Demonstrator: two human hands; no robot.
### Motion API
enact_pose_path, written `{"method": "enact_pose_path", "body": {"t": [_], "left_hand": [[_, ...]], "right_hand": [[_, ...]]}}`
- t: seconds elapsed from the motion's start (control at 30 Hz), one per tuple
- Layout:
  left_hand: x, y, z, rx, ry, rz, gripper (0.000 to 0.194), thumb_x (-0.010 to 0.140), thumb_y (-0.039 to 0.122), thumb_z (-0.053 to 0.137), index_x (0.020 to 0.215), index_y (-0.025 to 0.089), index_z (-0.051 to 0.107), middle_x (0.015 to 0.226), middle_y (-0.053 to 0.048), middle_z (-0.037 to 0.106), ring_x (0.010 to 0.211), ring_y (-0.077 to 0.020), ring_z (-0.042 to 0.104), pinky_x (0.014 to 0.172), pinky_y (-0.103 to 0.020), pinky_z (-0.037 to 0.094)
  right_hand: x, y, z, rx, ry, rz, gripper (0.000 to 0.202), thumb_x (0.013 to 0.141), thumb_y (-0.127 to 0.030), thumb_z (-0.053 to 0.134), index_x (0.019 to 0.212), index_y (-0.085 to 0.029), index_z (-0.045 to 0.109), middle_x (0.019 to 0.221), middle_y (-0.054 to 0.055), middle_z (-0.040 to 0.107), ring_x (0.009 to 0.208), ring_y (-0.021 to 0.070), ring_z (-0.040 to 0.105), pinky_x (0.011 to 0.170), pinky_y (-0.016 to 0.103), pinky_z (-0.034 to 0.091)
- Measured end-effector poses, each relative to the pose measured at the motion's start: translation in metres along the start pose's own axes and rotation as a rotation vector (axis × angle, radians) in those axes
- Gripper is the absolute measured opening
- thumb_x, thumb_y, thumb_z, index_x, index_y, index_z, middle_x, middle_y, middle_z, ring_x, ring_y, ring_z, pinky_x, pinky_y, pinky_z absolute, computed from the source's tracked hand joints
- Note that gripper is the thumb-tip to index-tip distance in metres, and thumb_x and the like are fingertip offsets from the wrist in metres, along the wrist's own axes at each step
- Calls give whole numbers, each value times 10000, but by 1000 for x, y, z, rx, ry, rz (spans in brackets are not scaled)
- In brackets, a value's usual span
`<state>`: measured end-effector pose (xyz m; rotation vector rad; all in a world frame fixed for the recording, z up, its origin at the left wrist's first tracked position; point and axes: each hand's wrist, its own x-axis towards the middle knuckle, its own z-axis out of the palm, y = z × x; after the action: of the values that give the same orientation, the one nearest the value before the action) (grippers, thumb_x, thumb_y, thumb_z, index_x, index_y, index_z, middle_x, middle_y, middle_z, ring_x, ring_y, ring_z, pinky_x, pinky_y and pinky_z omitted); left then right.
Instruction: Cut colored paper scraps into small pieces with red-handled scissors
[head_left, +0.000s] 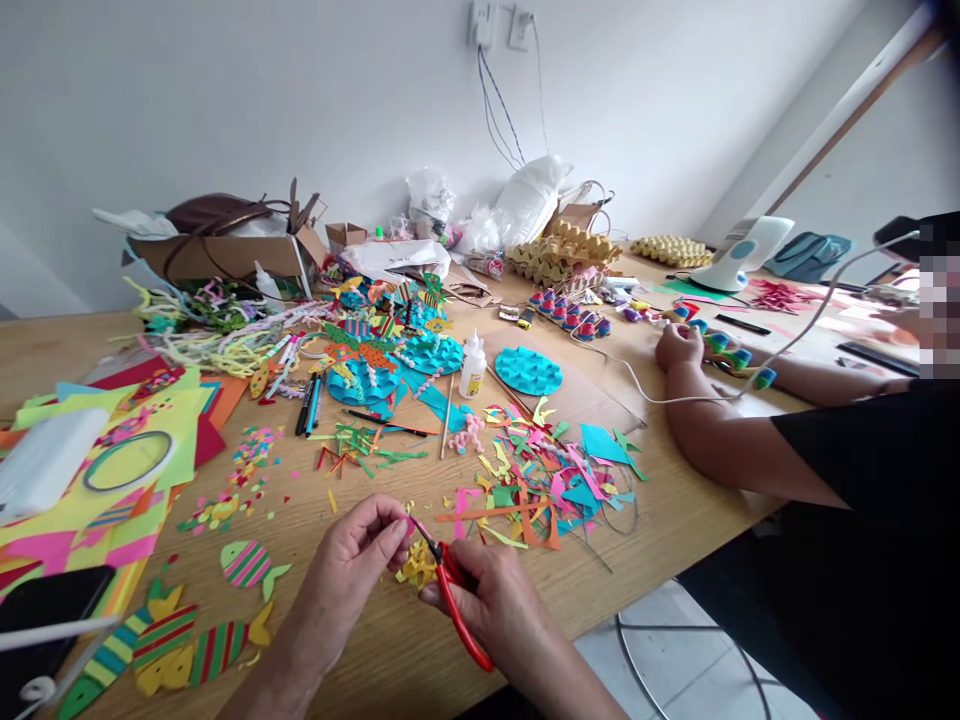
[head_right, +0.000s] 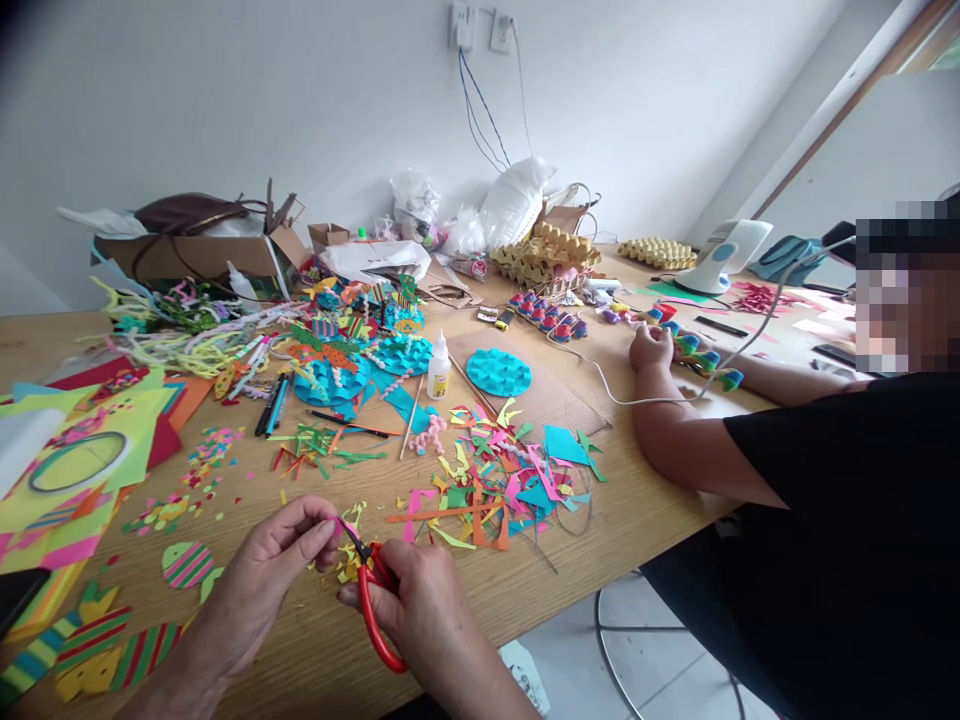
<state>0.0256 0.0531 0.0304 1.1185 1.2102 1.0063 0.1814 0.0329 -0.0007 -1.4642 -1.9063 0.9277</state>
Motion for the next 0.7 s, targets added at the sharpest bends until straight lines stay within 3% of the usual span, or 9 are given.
{"method": "enact_pose_path", "body": {"t": [0.7], "left_hand": [[0, 1, 2, -24, -107, -57, 115, 682, 263, 606, 625, 165, 595, 543, 43, 503, 530, -114, 437, 522, -214, 371]], "right_hand": [[-2, -9, -3, 28, -33, 35, 386, 765, -511, 498, 587, -193, 372, 526, -51, 365, 485, 89, 294, 455, 208, 210]]}}
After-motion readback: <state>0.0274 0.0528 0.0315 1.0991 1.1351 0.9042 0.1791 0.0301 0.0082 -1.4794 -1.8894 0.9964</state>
